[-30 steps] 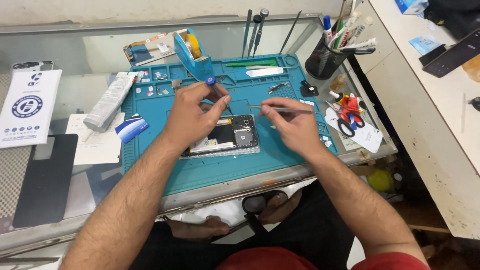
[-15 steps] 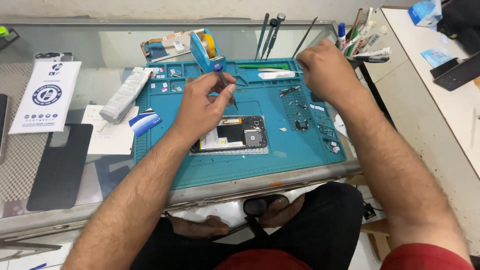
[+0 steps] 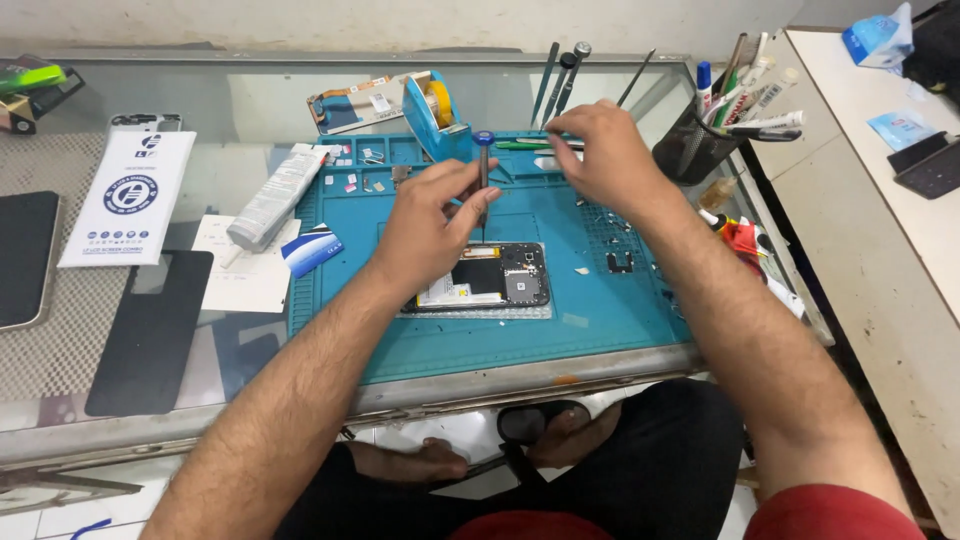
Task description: Technician disassembling and repairing a smartphone on an anti-static mat using precision tools.
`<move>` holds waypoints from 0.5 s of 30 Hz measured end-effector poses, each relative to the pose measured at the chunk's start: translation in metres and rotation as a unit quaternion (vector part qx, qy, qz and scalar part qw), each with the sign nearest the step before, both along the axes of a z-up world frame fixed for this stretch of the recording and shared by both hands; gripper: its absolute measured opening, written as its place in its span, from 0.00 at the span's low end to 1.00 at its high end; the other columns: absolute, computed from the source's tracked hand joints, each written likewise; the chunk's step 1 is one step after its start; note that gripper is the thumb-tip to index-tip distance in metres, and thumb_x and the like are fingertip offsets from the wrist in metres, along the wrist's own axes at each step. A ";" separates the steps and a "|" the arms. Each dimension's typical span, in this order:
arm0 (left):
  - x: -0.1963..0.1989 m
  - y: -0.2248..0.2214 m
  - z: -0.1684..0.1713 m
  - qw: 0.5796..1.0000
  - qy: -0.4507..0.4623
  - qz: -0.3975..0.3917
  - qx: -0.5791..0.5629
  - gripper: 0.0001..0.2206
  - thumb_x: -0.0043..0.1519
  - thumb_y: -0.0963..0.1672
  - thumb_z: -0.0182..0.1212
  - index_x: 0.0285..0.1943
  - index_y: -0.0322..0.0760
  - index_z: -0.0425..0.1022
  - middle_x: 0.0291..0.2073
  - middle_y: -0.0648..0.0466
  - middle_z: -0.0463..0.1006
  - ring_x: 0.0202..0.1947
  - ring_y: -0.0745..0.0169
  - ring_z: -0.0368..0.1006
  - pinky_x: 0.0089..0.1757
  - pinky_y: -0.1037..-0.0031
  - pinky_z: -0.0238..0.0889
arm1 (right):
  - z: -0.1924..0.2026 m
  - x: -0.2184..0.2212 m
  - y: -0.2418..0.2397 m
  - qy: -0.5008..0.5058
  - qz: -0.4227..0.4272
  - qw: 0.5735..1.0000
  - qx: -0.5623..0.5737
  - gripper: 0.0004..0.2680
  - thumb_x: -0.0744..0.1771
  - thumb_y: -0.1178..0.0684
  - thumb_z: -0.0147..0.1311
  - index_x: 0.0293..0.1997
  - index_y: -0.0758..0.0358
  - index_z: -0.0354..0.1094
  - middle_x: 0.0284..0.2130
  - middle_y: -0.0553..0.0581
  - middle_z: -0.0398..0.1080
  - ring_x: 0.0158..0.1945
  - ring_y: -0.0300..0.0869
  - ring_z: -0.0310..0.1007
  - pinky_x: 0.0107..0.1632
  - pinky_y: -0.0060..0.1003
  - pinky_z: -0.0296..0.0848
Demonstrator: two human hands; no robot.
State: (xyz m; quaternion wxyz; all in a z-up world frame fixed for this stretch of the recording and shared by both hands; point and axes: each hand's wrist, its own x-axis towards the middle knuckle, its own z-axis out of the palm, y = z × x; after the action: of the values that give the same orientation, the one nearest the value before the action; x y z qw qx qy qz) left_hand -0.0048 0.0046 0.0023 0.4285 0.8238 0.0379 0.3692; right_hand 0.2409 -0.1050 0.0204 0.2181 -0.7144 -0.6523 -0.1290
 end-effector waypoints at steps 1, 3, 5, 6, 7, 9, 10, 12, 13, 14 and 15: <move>0.001 -0.001 -0.002 1.000 0.001 0.001 0.000 0.14 0.69 0.42 0.58 0.61 0.33 0.77 0.38 0.55 0.77 0.33 0.67 0.73 0.32 0.78 0.71 | 0.006 -0.020 -0.006 0.001 0.001 1.000 0.000 0.07 0.70 0.57 0.56 0.48 0.66 0.80 0.41 0.62 0.80 0.42 0.53 0.74 0.48 0.51 0.69; 0.004 -0.003 -0.005 0.998 -0.044 0.037 0.018 0.12 0.66 0.41 0.66 0.57 0.32 0.80 0.38 0.44 0.82 0.36 0.55 0.80 0.33 0.73 0.78 | 0.020 -0.058 -0.020 0.375 0.124 0.919 0.020 0.11 0.68 0.60 0.56 0.56 0.67 0.75 0.44 0.66 0.78 0.46 0.47 0.75 0.43 0.39 0.79; 0.004 -0.002 -0.008 0.997 -0.055 0.036 0.033 0.11 0.64 0.40 0.68 0.55 0.31 0.80 0.37 0.44 0.82 0.35 0.55 0.81 0.32 0.73 0.78 | 0.012 -0.080 -0.027 0.416 0.120 0.901 0.034 0.10 0.69 0.58 0.58 0.56 0.65 0.75 0.43 0.65 0.79 0.43 0.45 0.75 0.40 0.37 0.80; 0.005 -0.002 -0.009 0.996 -0.065 0.035 0.049 0.10 0.63 0.39 0.69 0.53 0.30 0.81 0.36 0.44 0.82 0.34 0.55 0.81 0.31 0.74 0.77 | 0.008 -0.091 -0.032 0.456 0.115 0.881 0.049 0.10 0.69 0.55 0.60 0.56 0.64 0.76 0.43 0.63 0.79 0.39 0.42 0.76 0.38 0.35 0.81; 0.005 -0.005 -0.009 0.996 -0.064 0.034 0.049 0.10 0.63 0.39 0.69 0.53 0.30 0.81 0.36 0.44 0.82 0.34 0.55 0.81 0.31 0.74 0.77 | -0.001 -0.094 -0.034 0.457 0.115 0.881 0.049 0.10 0.69 0.55 0.60 0.56 0.64 0.76 0.43 0.63 0.79 0.39 0.42 0.76 0.38 0.35 0.81; 0.004 -0.010 -0.008 0.993 -0.084 0.021 0.077 0.09 0.63 0.39 0.70 0.51 0.30 0.82 0.35 0.43 0.83 0.33 0.53 0.80 0.31 0.72 0.77 | -0.018 -0.100 -0.039 0.530 0.071 0.835 0.126 0.08 0.69 0.57 0.62 0.53 0.66 0.76 0.42 0.65 0.78 0.37 0.43 0.78 0.37 0.36 0.83; 0.004 -0.013 -0.010 0.993 -0.084 0.025 0.076 0.09 0.63 0.39 0.70 0.51 0.30 0.82 0.35 0.43 0.83 0.33 0.53 0.80 0.31 0.72 0.77 | -0.025 -0.102 -0.040 0.530 0.074 0.836 0.123 0.08 0.69 0.57 0.62 0.53 0.66 0.76 0.42 0.65 0.78 0.37 0.43 0.78 0.37 0.36 0.83; 0.006 -0.018 -0.012 0.988 -0.112 0.002 0.105 0.08 0.63 0.38 0.68 0.51 0.29 0.82 0.36 0.43 0.83 0.34 0.52 0.81 0.32 0.72 0.77 | -0.038 -0.105 -0.044 0.604 0.059 0.771 0.193 0.07 0.69 0.59 0.61 0.50 0.68 0.77 0.47 0.65 0.79 0.39 0.45 0.81 0.42 0.37 0.85; 0.005 -0.023 -0.011 0.988 -0.112 0.003 0.105 0.08 0.63 0.38 0.68 0.51 0.29 0.82 0.36 0.43 0.83 0.34 0.52 0.81 0.32 0.72 0.77 | -0.040 -0.108 -0.047 0.604 0.060 0.771 0.193 0.07 0.69 0.59 0.61 0.50 0.68 0.77 0.47 0.65 0.79 0.39 0.45 0.81 0.42 0.37 0.85; 0.005 -0.027 -0.010 0.987 -0.114 0.004 0.117 0.08 0.62 0.38 0.69 0.49 0.29 0.82 0.36 0.42 0.82 0.35 0.49 0.81 0.32 0.69 0.77 | -0.042 -0.111 -0.049 0.631 0.064 0.744 0.212 0.06 0.69 0.59 0.59 0.50 0.68 0.77 0.46 0.64 0.79 0.40 0.45 0.81 0.45 0.42 0.86; 0.004 -0.031 -0.009 0.985 -0.116 0.005 0.129 0.08 0.62 0.39 0.70 0.48 0.30 0.82 0.35 0.41 0.82 0.35 0.46 0.80 0.33 0.66 0.77 | -0.043 -0.113 -0.051 0.657 0.069 0.715 0.231 0.06 0.70 0.59 0.58 0.50 0.68 0.77 0.45 0.63 0.79 0.41 0.45 0.81 0.48 0.46 0.87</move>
State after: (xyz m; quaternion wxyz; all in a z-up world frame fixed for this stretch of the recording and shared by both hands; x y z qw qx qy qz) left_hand -0.0006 -0.0261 -0.0063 0.3182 0.8237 -0.0561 0.4660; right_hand 0.1277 -0.1562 -0.0231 0.7582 -0.5000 -0.3420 0.2409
